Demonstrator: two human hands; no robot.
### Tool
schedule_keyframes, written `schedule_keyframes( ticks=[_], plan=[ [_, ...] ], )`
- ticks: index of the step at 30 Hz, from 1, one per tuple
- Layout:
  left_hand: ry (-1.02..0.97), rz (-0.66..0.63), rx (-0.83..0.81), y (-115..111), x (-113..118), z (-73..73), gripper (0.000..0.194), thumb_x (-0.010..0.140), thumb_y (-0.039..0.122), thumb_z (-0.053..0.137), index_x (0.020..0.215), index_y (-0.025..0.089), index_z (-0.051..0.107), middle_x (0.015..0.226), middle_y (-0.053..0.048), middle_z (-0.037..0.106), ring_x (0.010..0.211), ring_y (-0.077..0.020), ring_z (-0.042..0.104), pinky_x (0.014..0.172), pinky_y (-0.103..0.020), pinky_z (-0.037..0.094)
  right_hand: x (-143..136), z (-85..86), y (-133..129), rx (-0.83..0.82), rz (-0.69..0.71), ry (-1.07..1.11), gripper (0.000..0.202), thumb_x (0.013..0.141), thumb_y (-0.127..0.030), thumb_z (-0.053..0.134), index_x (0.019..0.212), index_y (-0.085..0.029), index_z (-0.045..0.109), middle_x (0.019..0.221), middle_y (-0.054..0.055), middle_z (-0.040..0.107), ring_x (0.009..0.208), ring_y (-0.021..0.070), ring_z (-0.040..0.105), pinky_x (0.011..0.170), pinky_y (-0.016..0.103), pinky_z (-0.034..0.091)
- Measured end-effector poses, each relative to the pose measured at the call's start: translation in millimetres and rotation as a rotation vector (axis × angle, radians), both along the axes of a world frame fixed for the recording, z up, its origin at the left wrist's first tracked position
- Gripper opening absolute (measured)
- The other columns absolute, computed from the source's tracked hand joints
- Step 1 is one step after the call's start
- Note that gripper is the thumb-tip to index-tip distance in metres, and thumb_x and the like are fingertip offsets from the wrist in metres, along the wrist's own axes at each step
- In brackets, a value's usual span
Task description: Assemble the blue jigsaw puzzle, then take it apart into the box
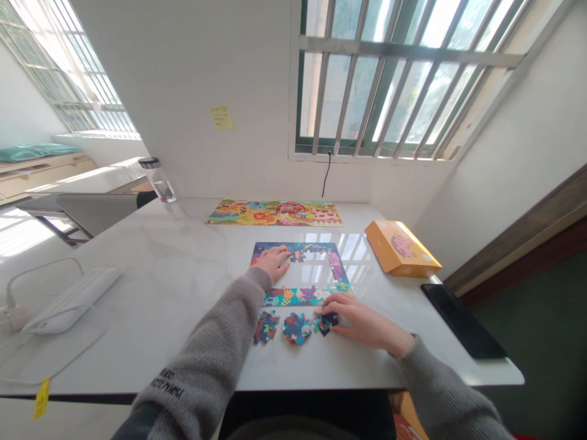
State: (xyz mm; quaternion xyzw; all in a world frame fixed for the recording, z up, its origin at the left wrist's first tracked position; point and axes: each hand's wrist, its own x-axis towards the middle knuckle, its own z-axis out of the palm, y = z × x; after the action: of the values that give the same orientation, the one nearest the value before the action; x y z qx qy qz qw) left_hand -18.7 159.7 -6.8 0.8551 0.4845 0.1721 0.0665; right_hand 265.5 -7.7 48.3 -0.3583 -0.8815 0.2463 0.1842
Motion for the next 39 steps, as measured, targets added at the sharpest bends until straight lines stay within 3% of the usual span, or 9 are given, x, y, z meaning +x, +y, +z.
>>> schedule_keyframes(
  ticks=[10, 13, 19, 23, 26, 32, 39],
  plan=[
    [-0.037, 0.000, -0.014, -0.8, 0.6, 1.4, 0.038, 0.091, 0.033, 0.053, 0.127, 0.025, 0.062, 0.145, -0.006, 0.053, 0.134, -0.0270, 0.047, 0.114, -0.048, 0.034, 5.9, -1.6, -7.7, -0.015, -0.022, 0.007, 0.046, 0.088, -0.014, 0.061, 0.130, -0.030, 0.056, 0.121, 0.007, 0.058, 0.112, 0.0210, 0.058, 0.099, 0.038, 0.051],
    [-0.073, -0.004, -0.005, -0.7, -0.2, 5.4, 0.036, 0.091, 0.031, 0.052, 0.125, 0.024, 0.063, 0.141, -0.007, 0.057, 0.131, -0.0262, 0.050, 0.113, -0.047, 0.035, 7.6, 3.6, -3.3, 0.020, -0.061, 0.050, 0.041, 0.089, -0.017, 0.061, 0.128, -0.030, 0.056, 0.121, 0.008, 0.058, 0.115, 0.0220, 0.056, 0.101, 0.039, 0.050],
    [-0.201, -0.142, 0.017, -15.7, 2.4, 25.7, 0.033, 0.090, 0.029, 0.052, 0.120, 0.022, 0.065, 0.124, -0.008, 0.066, 0.119, -0.0251, 0.059, 0.107, -0.044, 0.043, -5.4, 9.8, 39.4, 0.205, -0.214, 0.113, 0.029, 0.087, -0.018, 0.063, 0.114, -0.026, 0.058, 0.114, 0.008, 0.058, 0.111, 0.0249, 0.054, 0.098, 0.043, 0.048],
    [-0.286, -0.296, -0.050, -30.6, 8.2, 34.0, 0.052, 0.083, 0.031, 0.062, 0.134, 0.023, 0.054, 0.119, -0.007, 0.068, 0.113, -0.0238, 0.062, 0.106, -0.041, 0.045, -29.9, 12.3, 70.1, 0.310, -0.223, 0.067, 0.032, 0.085, -0.014, 0.060, 0.116, -0.023, 0.057, 0.112, 0.009, 0.058, 0.110, 0.0264, 0.052, 0.098, 0.045, 0.045],
    [-0.322, -0.299, -0.062, -32.9, 9.1, 33.4, 0.056, 0.081, 0.031, 0.065, 0.135, 0.023, 0.053, 0.113, -0.007, 0.069, 0.105, -0.0233, 0.064, 0.101, -0.041, 0.049, -47.2, 13.8, 83.9, 0.337, -0.188, 0.055, 0.037, 0.084, -0.014, 0.061, 0.120, -0.022, 0.054, 0.116, 0.010, 0.058, 0.112, 0.0264, 0.052, 0.100, 0.045, 0.042],
    [-0.421, -0.278, -0.160, -31.6, -4.0, 32.0, 0.053, 0.081, 0.034, 0.066, 0.131, 0.023, 0.052, 0.103, -0.005, 0.071, 0.093, -0.0194, 0.067, 0.073, -0.030, 0.055, -60.1, 7.2, 91.6, 0.355, -0.169, 0.081, 0.042, 0.084, -0.012, 0.059, 0.125, -0.021, 0.052, 0.119, 0.011, 0.058, 0.117, 0.0268, 0.050, 0.105, 0.044, 0.040],
    [-0.413, -0.269, -0.182, -37.5, -11.3, 26.3, 0.048, 0.082, 0.037, 0.066, 0.126, 0.022, 0.053, 0.094, -0.004, 0.071, 0.081, -0.0171, 0.067, 0.071, -0.030, 0.052, -60.1, -4.6, 85.6, 0.355, -0.180, 0.135, 0.050, 0.084, -0.011, 0.060, 0.131, -0.022, 0.050, 0.121, 0.011, 0.057, 0.118, 0.0278, 0.050, 0.103, 0.047, 0.043]
  ],
)
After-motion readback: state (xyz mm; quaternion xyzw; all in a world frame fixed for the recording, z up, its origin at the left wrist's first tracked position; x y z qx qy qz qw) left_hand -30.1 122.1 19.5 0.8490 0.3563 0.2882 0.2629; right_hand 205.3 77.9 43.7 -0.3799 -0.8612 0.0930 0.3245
